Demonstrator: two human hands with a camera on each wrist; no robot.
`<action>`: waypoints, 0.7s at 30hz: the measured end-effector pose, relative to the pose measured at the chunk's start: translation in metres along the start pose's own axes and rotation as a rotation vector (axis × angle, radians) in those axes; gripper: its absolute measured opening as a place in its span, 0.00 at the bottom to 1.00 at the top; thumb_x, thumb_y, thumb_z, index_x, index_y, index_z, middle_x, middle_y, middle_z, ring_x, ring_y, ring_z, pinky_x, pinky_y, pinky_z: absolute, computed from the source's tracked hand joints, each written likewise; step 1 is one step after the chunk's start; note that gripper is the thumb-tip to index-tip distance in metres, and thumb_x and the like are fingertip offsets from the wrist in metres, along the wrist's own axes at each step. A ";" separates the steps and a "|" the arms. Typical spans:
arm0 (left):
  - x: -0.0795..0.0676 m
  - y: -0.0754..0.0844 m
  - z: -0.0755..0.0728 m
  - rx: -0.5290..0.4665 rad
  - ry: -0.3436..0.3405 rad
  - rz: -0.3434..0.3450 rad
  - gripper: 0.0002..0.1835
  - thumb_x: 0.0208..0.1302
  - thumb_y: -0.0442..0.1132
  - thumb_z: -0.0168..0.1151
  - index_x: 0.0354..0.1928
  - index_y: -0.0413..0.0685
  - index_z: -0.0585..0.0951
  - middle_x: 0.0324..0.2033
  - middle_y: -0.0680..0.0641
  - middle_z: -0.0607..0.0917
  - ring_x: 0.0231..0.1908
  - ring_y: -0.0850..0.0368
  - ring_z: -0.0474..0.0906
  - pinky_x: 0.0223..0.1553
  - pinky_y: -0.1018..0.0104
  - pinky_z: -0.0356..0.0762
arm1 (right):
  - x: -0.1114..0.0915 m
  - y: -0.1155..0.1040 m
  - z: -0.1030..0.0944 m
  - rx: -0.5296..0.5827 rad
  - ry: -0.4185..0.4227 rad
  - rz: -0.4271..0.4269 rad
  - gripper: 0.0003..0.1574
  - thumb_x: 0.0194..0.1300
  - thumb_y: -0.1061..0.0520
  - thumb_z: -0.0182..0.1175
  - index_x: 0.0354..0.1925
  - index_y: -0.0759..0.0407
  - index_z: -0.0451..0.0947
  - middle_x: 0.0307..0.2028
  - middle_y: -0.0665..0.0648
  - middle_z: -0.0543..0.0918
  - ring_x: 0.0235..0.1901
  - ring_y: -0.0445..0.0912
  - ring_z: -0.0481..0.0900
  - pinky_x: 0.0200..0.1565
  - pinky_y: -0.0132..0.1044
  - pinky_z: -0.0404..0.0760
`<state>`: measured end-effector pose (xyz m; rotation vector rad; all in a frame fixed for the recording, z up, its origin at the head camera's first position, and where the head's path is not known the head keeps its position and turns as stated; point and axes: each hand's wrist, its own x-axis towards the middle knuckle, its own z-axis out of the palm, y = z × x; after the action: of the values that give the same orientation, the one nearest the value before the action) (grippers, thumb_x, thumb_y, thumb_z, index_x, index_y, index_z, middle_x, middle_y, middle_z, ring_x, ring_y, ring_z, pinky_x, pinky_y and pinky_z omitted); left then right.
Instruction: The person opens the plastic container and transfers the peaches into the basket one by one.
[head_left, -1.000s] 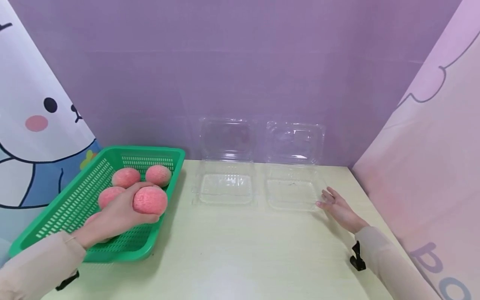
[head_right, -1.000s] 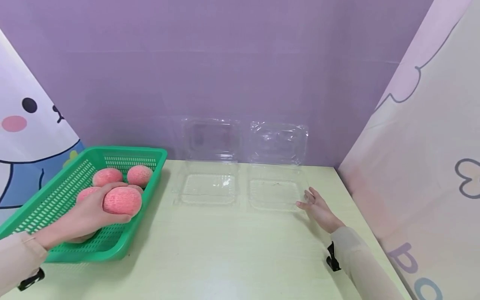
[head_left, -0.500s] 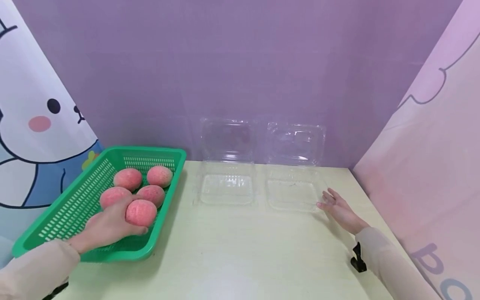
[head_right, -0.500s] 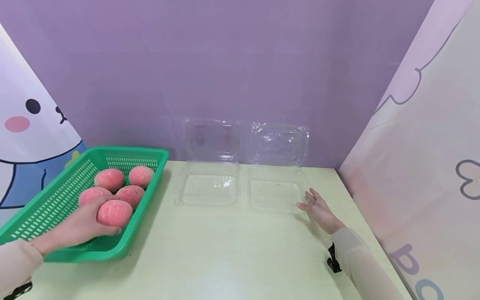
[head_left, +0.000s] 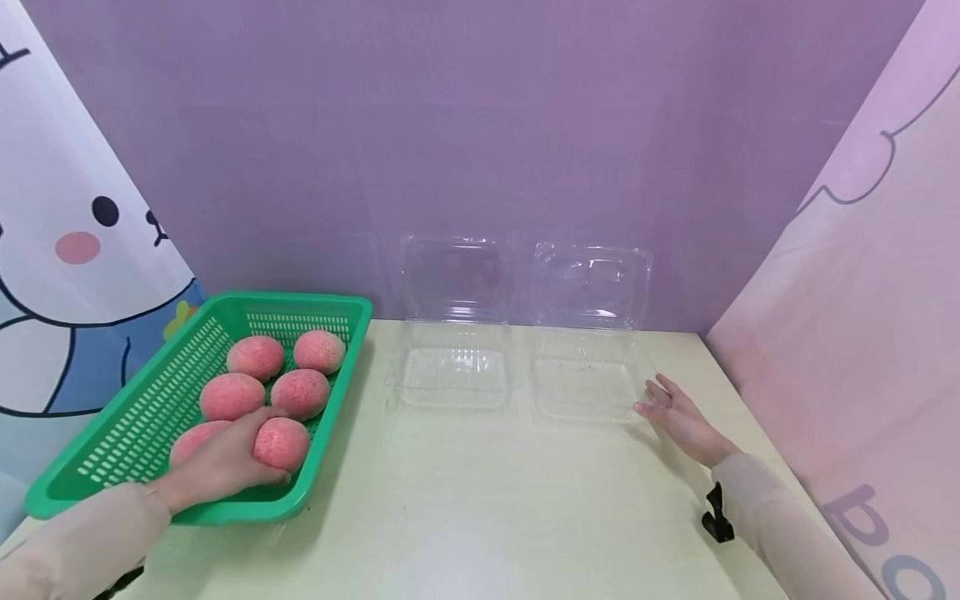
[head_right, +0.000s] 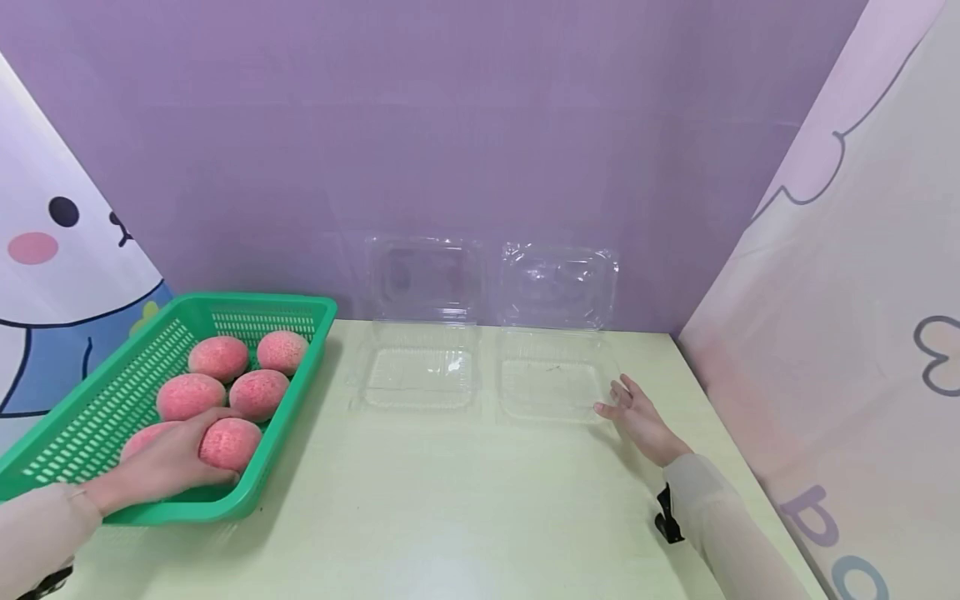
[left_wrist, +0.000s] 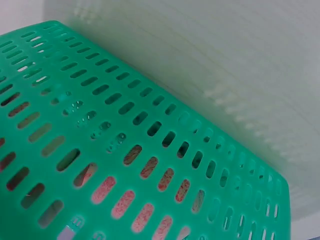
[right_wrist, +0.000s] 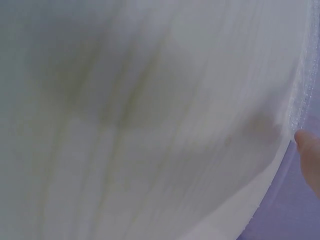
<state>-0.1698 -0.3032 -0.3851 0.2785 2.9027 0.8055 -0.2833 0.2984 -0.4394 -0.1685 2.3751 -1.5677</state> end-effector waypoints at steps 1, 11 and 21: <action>0.001 -0.001 0.000 -0.005 -0.011 0.003 0.23 0.46 0.48 0.70 0.43 0.55 0.71 0.32 0.55 0.74 0.31 0.64 0.71 0.27 0.73 0.69 | 0.000 0.000 0.000 0.002 -0.001 0.000 0.61 0.64 0.48 0.55 0.68 0.62 0.18 0.70 0.68 0.34 0.68 0.64 0.36 0.66 0.60 0.43; 0.007 -0.007 0.004 -0.041 -0.082 0.003 0.25 0.45 0.46 0.70 0.44 0.53 0.69 0.34 0.53 0.73 0.32 0.61 0.71 0.27 0.72 0.67 | 0.002 0.000 0.000 -0.006 -0.001 0.006 0.62 0.63 0.48 0.56 0.68 0.61 0.18 0.70 0.68 0.34 0.68 0.65 0.37 0.65 0.60 0.44; 0.011 -0.013 0.007 -0.074 -0.109 0.037 0.32 0.43 0.46 0.71 0.49 0.50 0.67 0.39 0.50 0.73 0.35 0.59 0.70 0.30 0.73 0.68 | 0.002 -0.002 -0.001 -0.001 0.000 -0.001 0.61 0.64 0.48 0.56 0.68 0.61 0.18 0.70 0.69 0.34 0.68 0.65 0.38 0.65 0.60 0.44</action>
<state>-0.1817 -0.3080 -0.3982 0.3580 2.7681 0.8720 -0.2854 0.2978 -0.4379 -0.1698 2.3762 -1.5668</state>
